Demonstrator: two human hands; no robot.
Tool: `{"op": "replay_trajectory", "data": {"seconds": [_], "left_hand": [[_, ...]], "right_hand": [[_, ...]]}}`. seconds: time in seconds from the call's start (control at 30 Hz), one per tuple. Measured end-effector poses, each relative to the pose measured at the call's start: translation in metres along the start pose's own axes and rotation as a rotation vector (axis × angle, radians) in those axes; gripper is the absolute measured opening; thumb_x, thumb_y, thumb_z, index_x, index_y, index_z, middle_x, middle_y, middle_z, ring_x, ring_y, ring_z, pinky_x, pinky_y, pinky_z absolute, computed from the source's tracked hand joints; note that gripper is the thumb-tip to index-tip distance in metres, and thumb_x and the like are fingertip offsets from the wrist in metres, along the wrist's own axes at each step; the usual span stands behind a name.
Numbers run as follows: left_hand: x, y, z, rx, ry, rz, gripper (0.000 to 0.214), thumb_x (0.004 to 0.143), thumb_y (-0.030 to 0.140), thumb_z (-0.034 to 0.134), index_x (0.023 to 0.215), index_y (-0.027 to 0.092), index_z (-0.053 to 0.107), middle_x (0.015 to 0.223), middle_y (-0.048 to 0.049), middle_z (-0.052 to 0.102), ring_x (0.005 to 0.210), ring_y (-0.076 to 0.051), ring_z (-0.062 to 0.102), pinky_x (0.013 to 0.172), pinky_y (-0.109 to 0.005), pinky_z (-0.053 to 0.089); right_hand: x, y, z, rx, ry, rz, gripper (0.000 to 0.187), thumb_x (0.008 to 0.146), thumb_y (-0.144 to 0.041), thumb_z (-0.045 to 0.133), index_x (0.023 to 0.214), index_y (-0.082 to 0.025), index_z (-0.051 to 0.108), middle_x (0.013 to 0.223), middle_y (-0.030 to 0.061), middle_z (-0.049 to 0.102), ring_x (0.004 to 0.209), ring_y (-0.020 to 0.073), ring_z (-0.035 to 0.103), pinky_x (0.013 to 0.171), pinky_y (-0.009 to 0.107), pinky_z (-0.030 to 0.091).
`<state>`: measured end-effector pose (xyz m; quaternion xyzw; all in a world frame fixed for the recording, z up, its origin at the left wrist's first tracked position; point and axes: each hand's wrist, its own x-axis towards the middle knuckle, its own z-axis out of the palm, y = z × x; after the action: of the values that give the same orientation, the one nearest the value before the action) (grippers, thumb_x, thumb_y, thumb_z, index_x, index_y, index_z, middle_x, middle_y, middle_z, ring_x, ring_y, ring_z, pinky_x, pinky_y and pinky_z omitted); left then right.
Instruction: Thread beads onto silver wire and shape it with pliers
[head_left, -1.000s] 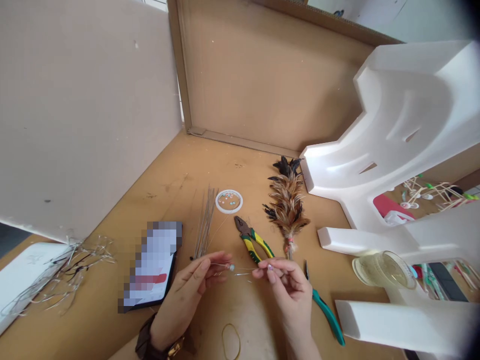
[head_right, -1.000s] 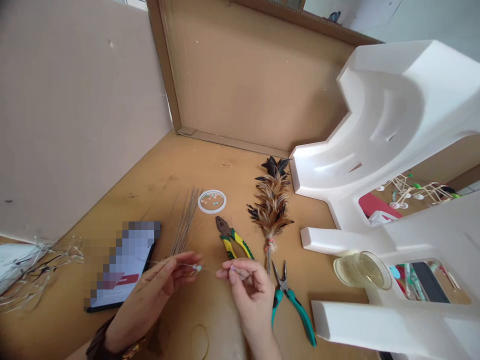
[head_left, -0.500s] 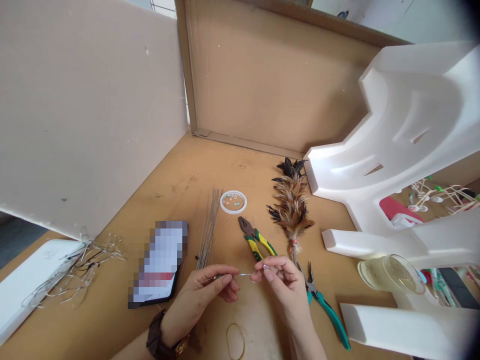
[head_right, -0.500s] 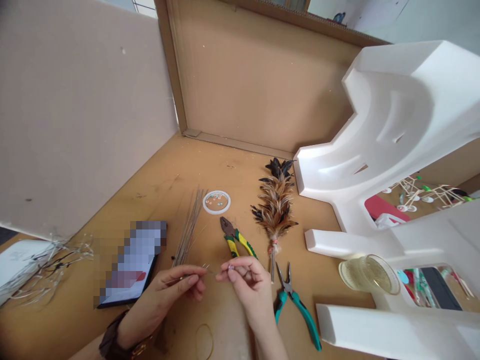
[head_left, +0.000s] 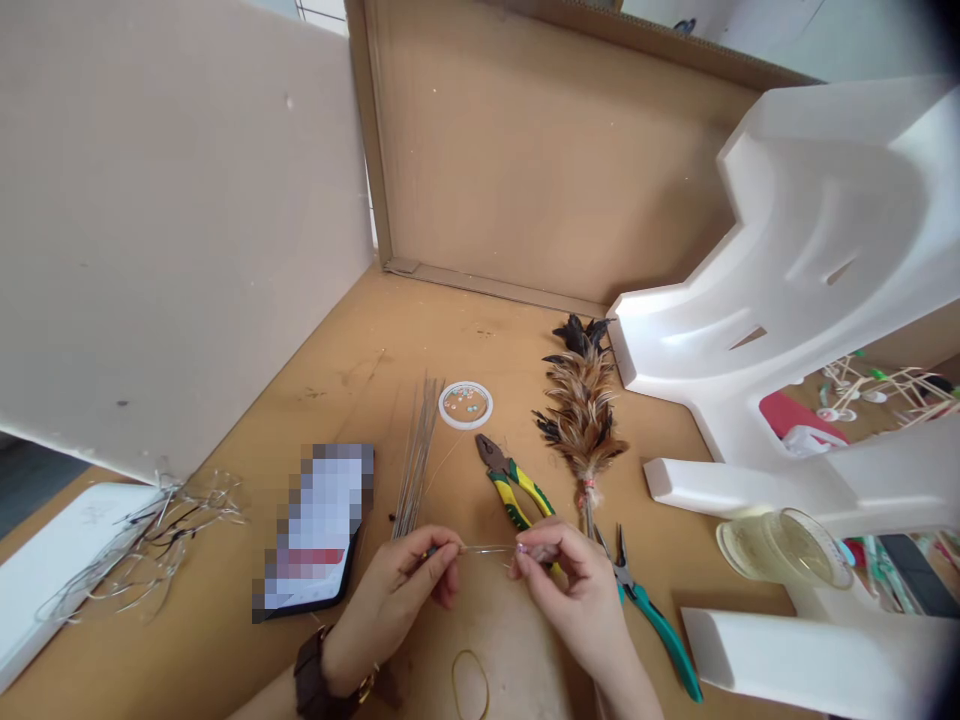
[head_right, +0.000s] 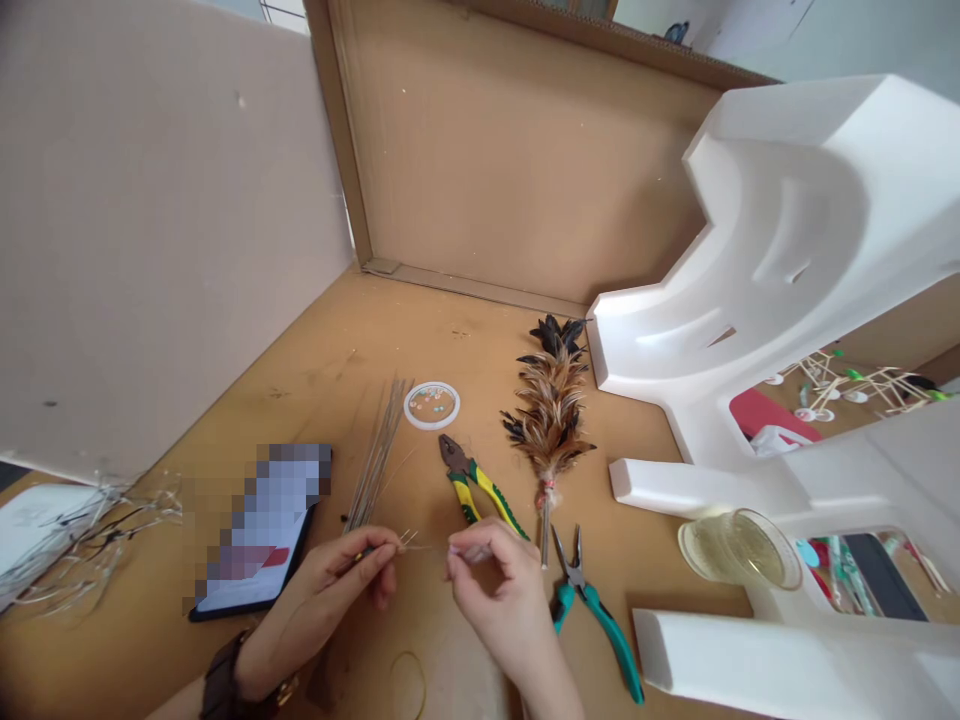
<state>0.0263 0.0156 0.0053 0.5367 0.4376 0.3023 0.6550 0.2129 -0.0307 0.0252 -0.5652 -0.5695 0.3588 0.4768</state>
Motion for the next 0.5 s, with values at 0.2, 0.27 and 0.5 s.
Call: {"op": "replay_trajectory", "data": {"seconds": [0.2,0.27,0.5], "left_hand": [[0.003,-0.002,0.0,-0.096,-0.13,-0.106,0.027,0.078,0.04,0.054,0.073,0.014,0.057,0.054,0.0008,0.057,0.046,-0.01,0.051,0.048,-0.02,0.041],[0.004,-0.004,0.001,-0.148,-0.145,-0.145,0.027,0.078,0.04,0.055,0.074,0.013,0.056,0.053,0.0012,0.057,0.045,-0.009,0.05,0.047,-0.02,0.04],[0.0,-0.004,0.001,-0.187,-0.175,-0.11,0.025,0.079,0.037,0.055,0.074,0.013,0.057,0.054,0.0013,0.056,0.047,-0.009,0.051,0.049,-0.02,0.041]], "right_hand": [[0.0,-0.001,-0.005,-0.082,-0.009,-0.053,0.011,0.076,-0.012,0.057,0.083,-0.02,0.06,0.072,0.0016,0.059,0.066,0.0138,0.057,0.062,0.026,0.046],[0.0,-0.002,-0.004,-0.017,-0.027,-0.054,0.01,0.076,-0.014,0.058,0.083,-0.02,0.061,0.074,0.0018,0.059,0.066,0.0135,0.058,0.062,0.025,0.046],[-0.001,-0.005,0.007,0.001,-0.079,-0.068,0.012,0.074,-0.012,0.058,0.081,-0.02,0.063,0.072,0.002,0.06,0.068,0.0145,0.058,0.065,0.026,0.047]]}}
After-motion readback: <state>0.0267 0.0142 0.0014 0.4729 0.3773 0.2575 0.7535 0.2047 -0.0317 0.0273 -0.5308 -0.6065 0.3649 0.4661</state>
